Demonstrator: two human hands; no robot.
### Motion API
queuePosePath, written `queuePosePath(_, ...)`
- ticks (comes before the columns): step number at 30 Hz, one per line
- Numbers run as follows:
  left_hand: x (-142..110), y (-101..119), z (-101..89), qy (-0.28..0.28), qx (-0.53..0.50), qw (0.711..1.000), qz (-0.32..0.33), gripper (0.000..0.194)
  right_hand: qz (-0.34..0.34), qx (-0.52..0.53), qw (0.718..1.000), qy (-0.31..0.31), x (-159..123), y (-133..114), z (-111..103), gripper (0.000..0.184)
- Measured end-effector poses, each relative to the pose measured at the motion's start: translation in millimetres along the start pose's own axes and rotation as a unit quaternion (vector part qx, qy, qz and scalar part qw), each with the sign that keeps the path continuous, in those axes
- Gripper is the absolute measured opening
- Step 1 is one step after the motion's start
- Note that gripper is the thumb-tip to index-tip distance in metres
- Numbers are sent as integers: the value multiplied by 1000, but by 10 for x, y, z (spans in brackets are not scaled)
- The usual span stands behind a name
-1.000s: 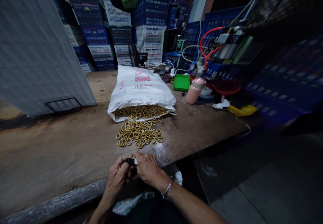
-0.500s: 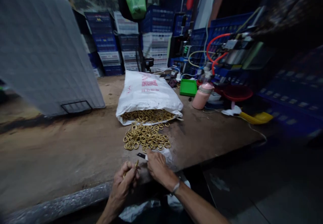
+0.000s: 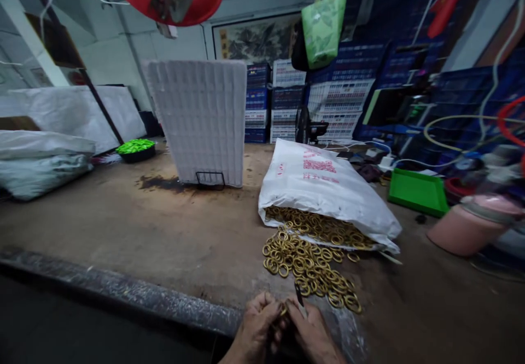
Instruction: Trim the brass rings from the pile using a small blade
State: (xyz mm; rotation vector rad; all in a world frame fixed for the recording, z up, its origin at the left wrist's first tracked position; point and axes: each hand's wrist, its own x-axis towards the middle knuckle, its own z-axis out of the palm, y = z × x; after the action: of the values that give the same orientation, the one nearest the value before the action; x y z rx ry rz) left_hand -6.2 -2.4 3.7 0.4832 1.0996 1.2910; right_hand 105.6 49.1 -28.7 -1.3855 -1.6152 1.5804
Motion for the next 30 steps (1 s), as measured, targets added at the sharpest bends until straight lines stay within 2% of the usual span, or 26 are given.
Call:
queuePosePath(6,-106,46,-15,28,-16,999,16,35,-75,-94,992,34,-74,-234,-84,42)
queuePosePath(11,-230,63,-8,22,-24,999,12,33,-130,-150,978,56,-171,-310,-59,43)
queuePosePath(16,-363,48,27,35,-14,999,32,28,-160,-155,973,62,-262,-373,-7,37)
queuePosePath(21,-447,88,46,65,39,994,78,27,-100,-91,990,34,-342,-465,47,36)
queuePosePath(26,-464,13,6,41,72,980,180,19,3,-33,999,5,-437,-473,100,40)
queuePosePath(28,-460,-48,-9,29,84,978,189,14,25,-15,1000,4,-490,-486,118,40)
queuePosePath(30,-457,-86,-14,20,81,983,163,11,42,2,999,6,-538,-515,134,41)
